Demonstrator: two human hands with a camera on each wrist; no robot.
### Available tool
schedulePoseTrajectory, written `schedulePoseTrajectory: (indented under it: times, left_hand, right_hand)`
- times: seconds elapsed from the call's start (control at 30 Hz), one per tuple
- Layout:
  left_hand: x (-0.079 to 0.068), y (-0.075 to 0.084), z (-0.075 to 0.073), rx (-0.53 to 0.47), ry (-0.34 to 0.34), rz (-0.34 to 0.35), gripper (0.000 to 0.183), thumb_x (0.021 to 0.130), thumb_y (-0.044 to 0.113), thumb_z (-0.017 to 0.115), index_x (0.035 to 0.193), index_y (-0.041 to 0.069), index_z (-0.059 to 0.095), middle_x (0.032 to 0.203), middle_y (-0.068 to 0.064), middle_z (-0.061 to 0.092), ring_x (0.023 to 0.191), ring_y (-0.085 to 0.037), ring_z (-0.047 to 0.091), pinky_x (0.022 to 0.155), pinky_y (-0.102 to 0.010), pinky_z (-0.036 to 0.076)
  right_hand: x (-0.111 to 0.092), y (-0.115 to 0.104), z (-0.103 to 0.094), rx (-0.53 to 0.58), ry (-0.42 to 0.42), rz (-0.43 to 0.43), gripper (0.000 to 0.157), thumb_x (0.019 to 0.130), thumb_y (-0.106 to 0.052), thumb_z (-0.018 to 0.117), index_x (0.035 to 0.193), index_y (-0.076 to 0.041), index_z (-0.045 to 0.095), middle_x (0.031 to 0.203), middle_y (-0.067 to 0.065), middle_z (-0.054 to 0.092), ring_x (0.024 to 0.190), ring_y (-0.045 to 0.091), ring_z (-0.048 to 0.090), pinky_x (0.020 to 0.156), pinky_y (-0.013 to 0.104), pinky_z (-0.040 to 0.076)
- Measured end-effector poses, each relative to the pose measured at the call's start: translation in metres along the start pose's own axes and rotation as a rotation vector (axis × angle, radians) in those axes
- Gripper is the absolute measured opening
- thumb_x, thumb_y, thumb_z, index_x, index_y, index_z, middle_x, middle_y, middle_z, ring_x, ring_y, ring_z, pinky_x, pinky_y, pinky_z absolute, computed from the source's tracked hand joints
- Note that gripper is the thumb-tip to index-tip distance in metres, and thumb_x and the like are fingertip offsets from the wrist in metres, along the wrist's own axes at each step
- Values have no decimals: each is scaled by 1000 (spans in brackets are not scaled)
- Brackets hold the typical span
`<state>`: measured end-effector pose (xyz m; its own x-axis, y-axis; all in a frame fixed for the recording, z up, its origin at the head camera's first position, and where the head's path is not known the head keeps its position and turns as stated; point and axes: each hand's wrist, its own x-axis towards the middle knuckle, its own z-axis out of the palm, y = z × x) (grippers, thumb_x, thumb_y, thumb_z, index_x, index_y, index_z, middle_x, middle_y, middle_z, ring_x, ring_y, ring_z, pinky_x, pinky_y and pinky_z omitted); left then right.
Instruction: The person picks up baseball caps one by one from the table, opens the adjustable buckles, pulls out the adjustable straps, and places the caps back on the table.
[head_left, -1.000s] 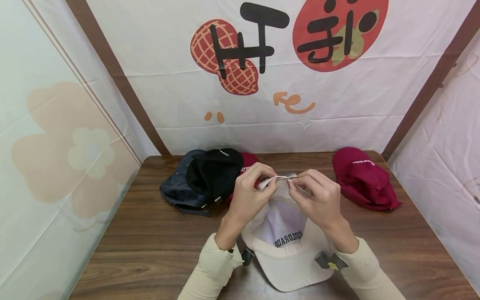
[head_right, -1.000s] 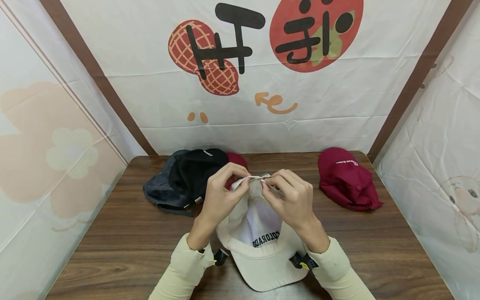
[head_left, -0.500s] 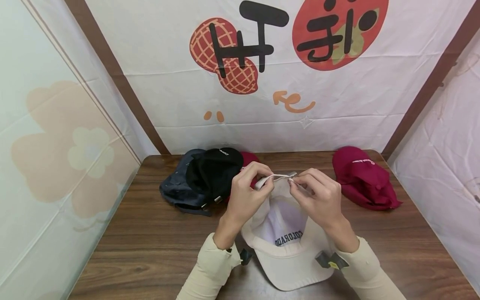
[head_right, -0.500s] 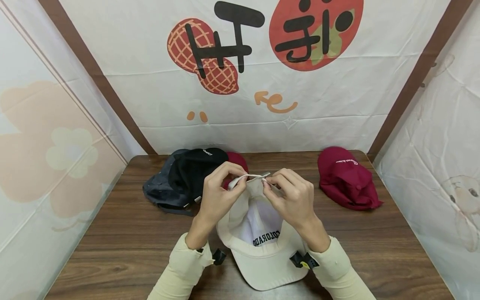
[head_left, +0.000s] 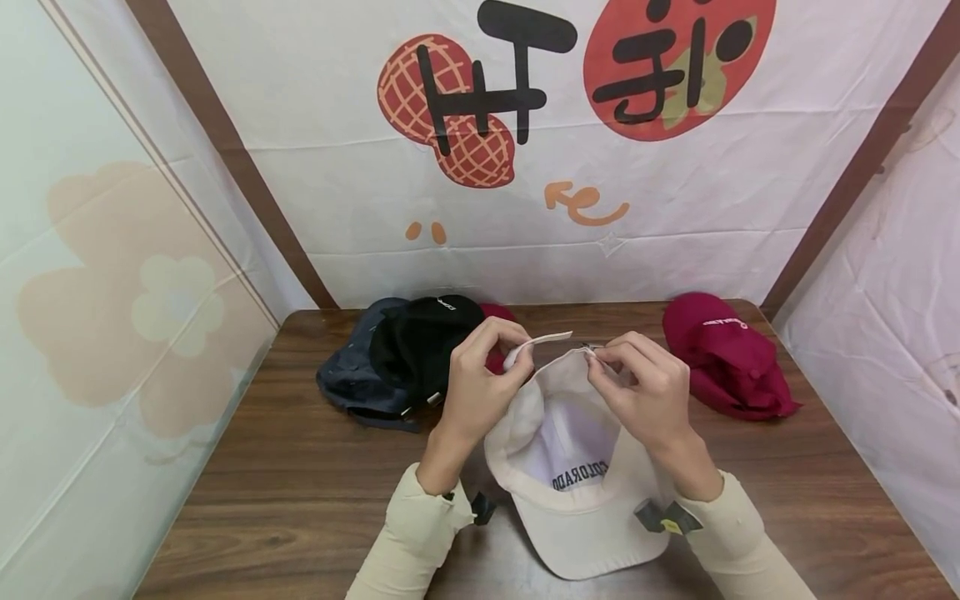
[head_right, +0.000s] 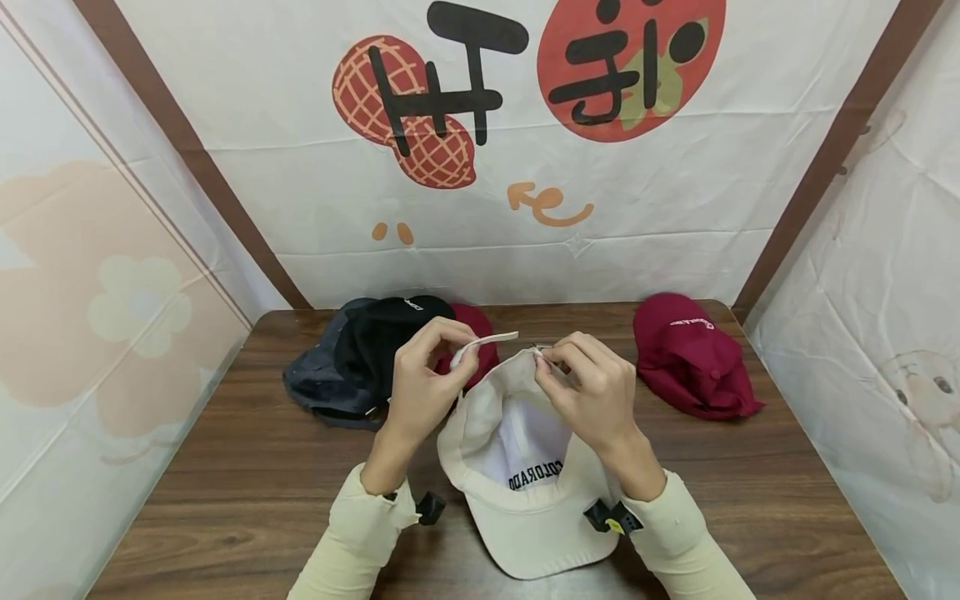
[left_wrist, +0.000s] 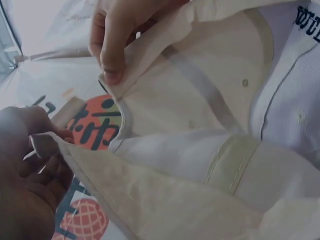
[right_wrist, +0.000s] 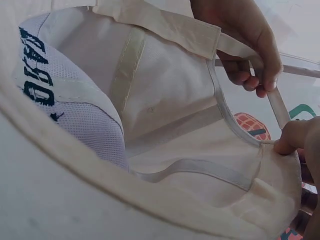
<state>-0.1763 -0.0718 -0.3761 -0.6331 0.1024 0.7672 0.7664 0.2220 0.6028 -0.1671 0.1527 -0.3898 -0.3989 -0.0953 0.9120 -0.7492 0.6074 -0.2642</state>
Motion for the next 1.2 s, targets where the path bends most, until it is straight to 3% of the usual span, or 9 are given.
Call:
schedulePoseTrajectory:
  times: [0.33, 0.57, 0.93, 1.2]
  left_hand:
    - [0, -3, -1, -10, -70, 20, 10, 95, 0, 77, 103, 5, 75, 99, -9, 73, 82, -16, 64, 74, -24, 57]
    - [0, -3, -3, -22, -131, 31, 11, 95, 5, 78, 106, 7, 79, 99, -6, 72, 80, -14, 62, 68, -24, 53]
    - [-4, -2, -3, -16, -338, 22, 7, 99, 14, 77, 102, 11, 82, 97, 4, 71, 82, -6, 56, 67, -32, 52]
    - [-7, -2, -4, 78, -490, -9, 5, 97, 19, 79, 97, 17, 83, 99, 7, 74, 97, -8, 58, 85, -24, 51]
  right_hand:
    - [1, 1, 1, -10, -6, 19, 8, 84, -5, 78, 77, -8, 75, 75, 1, 71, 55, 9, 53, 53, 18, 42]
    - [1, 3, -1, -5, -11, 43, 5, 84, -4, 79, 80, -6, 76, 76, 2, 70, 56, 9, 53, 54, 17, 42]
    - [1, 4, -2, 0, -19, 54, 4, 84, -3, 82, 83, -4, 78, 76, 3, 71, 56, 11, 54, 55, 18, 44]
    - [1, 4, -3, 19, -23, 58, 15, 94, -15, 76, 86, -3, 79, 77, 4, 72, 56, 12, 54, 53, 23, 44]
